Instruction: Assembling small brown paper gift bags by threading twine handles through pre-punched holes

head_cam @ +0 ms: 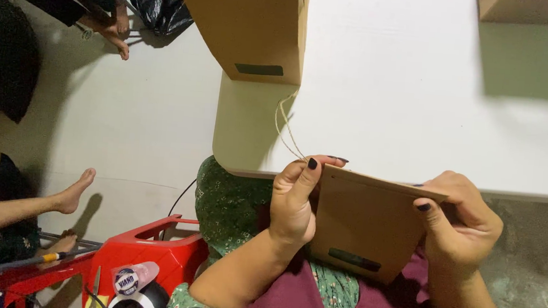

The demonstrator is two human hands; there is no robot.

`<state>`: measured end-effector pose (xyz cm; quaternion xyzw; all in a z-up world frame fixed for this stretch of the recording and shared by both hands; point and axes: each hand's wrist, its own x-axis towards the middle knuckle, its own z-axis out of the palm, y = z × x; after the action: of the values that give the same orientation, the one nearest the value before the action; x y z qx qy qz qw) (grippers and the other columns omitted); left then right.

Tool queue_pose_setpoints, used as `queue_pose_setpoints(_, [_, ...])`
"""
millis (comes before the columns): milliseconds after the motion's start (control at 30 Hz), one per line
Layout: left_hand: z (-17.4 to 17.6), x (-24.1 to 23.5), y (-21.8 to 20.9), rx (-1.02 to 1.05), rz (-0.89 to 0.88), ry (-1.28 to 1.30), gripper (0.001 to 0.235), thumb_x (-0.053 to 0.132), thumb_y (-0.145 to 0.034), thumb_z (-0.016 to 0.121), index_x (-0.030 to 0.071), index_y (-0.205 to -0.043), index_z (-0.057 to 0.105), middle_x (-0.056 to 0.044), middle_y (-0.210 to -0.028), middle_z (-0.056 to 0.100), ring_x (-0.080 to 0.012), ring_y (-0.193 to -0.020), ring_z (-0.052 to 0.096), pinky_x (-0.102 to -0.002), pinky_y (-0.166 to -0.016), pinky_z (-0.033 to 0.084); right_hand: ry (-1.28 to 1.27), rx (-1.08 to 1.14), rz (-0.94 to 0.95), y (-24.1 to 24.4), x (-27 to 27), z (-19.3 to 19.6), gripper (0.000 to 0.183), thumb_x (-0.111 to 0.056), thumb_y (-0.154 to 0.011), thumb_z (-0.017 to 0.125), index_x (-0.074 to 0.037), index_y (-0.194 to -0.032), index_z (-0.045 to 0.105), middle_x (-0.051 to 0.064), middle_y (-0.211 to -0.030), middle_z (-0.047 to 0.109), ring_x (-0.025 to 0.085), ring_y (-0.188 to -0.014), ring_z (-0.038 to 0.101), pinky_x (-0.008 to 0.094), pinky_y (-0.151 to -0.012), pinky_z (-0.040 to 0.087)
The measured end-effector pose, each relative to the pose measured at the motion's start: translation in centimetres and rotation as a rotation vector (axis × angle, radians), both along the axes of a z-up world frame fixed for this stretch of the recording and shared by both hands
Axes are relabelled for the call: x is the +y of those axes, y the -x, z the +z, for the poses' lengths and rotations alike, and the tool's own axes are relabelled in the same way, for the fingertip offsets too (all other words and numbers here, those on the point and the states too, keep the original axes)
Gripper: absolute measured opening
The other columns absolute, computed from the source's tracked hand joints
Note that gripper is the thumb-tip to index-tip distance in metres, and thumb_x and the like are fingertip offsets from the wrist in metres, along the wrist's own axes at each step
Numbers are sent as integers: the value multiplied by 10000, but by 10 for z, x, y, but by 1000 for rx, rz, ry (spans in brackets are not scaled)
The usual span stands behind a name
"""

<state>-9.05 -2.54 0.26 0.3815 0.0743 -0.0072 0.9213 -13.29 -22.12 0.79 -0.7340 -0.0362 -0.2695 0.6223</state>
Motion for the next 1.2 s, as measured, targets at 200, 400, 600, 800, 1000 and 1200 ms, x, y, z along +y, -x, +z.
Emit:
queue_pose_setpoints(200, [7,2,6,-126,19,-99,213,234,-971,721,36,-893,736,-170,-948,747,-252,-893,728,-362,-822,606,14,-29,49,4,4,14,175,-189,-938,704,-39,-867,646,48,-782,558,180,-766,504,283,-770,412])
queue_pose_setpoints(400, [7,1,11,-107,-129,-188,329,394,-1029,607,75,-1014,681,-187,-985,772,-203,-851,722,-332,-823,569,-92,-118,50,17,13,3,120,-153,-943,700,-51,-953,638,59,-851,556,193,-773,546,324,-764,554])
queue_pose_setpoints(600, [11,16,2,-8,-227,99,202,248,-1014,655,55,-957,639,-128,-931,746,-125,-716,696,-233,-653,558,-115,-120,54,22,-6,7,114,-212,-986,689,-105,-961,660,-1,-902,656,122,-818,618,253,-754,612])
queue_pose_setpoints(800, [28,58,-22,-165,-315,482,670,383,-1027,640,-46,-1497,430,-286,-1493,520,-393,-1298,599,-520,-1122,507,-115,1,38,18,-36,6,245,-247,-982,674,-19,-935,597,86,-849,552,210,-798,542,311,-811,439])
queue_pose_setpoints(1000, [26,88,-27,-325,-311,401,545,50,-816,573,-27,-1356,581,-235,-1298,610,-392,-1216,592,-578,-1107,465,-142,61,40,15,-51,6,201,-199,-1021,641,-21,-954,577,62,-844,504,165,-786,460,276,-767,361])
queue_pose_setpoints(1200, [20,79,-23,-205,-187,179,263,178,-1085,560,-52,-1155,665,-261,-1177,710,-369,-1089,707,-527,-1014,581,-169,143,-27,14,-54,0,287,-289,-1031,672,-40,-936,567,68,-893,512,147,-815,443,251,-757,327])
